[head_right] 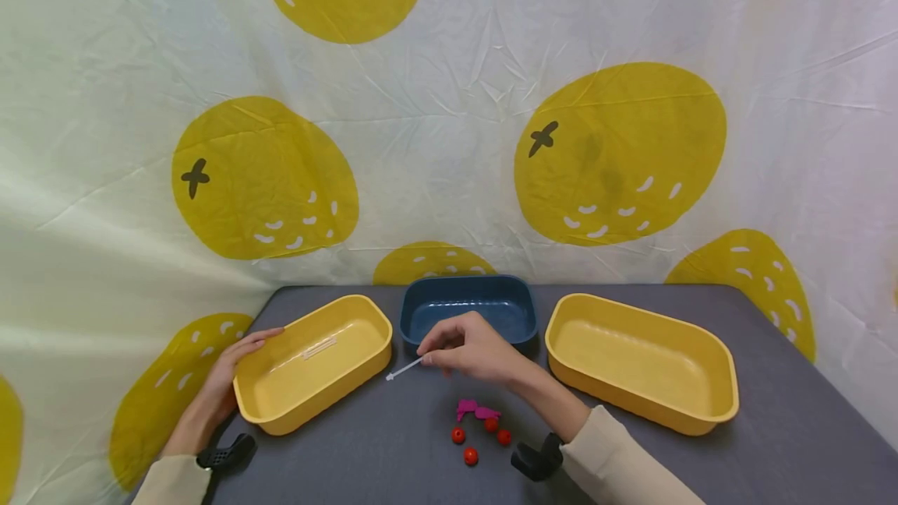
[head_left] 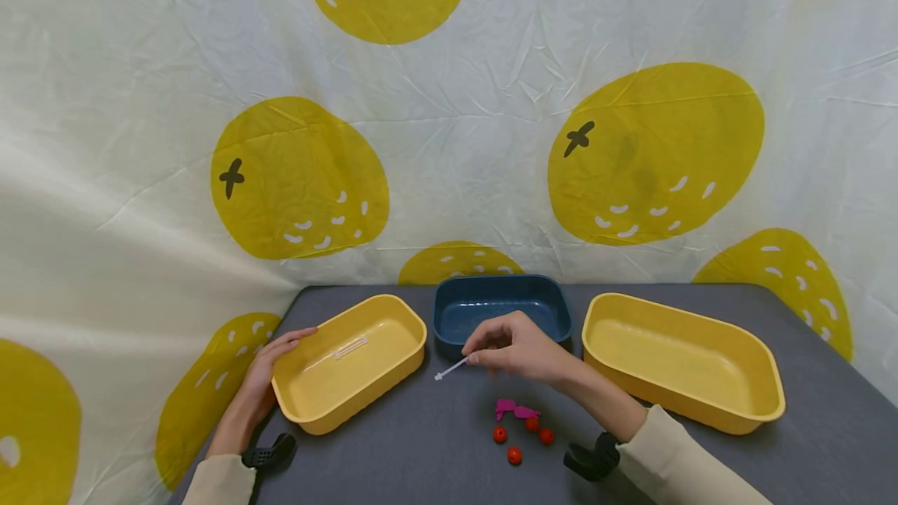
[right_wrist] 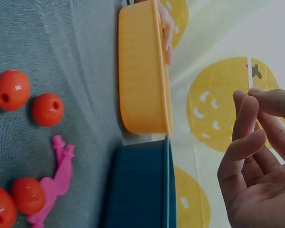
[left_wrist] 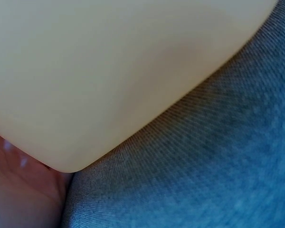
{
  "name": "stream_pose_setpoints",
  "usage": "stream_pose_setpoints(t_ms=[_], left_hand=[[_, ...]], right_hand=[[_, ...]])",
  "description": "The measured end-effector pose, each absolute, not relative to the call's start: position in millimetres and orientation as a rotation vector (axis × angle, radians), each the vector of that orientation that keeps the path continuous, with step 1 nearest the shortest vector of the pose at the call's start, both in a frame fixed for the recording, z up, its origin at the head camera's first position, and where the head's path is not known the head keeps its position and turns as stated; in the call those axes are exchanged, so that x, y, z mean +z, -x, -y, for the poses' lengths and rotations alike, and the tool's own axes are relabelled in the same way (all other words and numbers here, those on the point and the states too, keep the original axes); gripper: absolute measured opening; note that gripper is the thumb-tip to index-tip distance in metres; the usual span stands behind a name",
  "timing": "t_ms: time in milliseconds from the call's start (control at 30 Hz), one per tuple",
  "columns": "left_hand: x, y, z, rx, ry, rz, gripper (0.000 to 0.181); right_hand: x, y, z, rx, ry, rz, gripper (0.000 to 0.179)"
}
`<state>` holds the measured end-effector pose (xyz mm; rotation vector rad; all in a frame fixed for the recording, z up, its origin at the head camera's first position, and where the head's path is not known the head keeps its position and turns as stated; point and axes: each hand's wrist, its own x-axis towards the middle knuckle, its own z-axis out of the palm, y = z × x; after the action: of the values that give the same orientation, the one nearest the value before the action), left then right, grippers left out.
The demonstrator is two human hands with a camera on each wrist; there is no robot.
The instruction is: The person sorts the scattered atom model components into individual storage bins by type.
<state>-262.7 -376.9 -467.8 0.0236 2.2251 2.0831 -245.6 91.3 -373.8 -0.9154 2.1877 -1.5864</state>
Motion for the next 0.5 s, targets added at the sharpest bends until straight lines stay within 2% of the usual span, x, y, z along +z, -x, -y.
stream_pose_setpoints(t_ms=[500], left_hand=[[-469,262,376,2.086,-0.039,-2.245,0.051]], right_hand=[[-363,263,-68,-1.562,0.903,-2.193,0.014]])
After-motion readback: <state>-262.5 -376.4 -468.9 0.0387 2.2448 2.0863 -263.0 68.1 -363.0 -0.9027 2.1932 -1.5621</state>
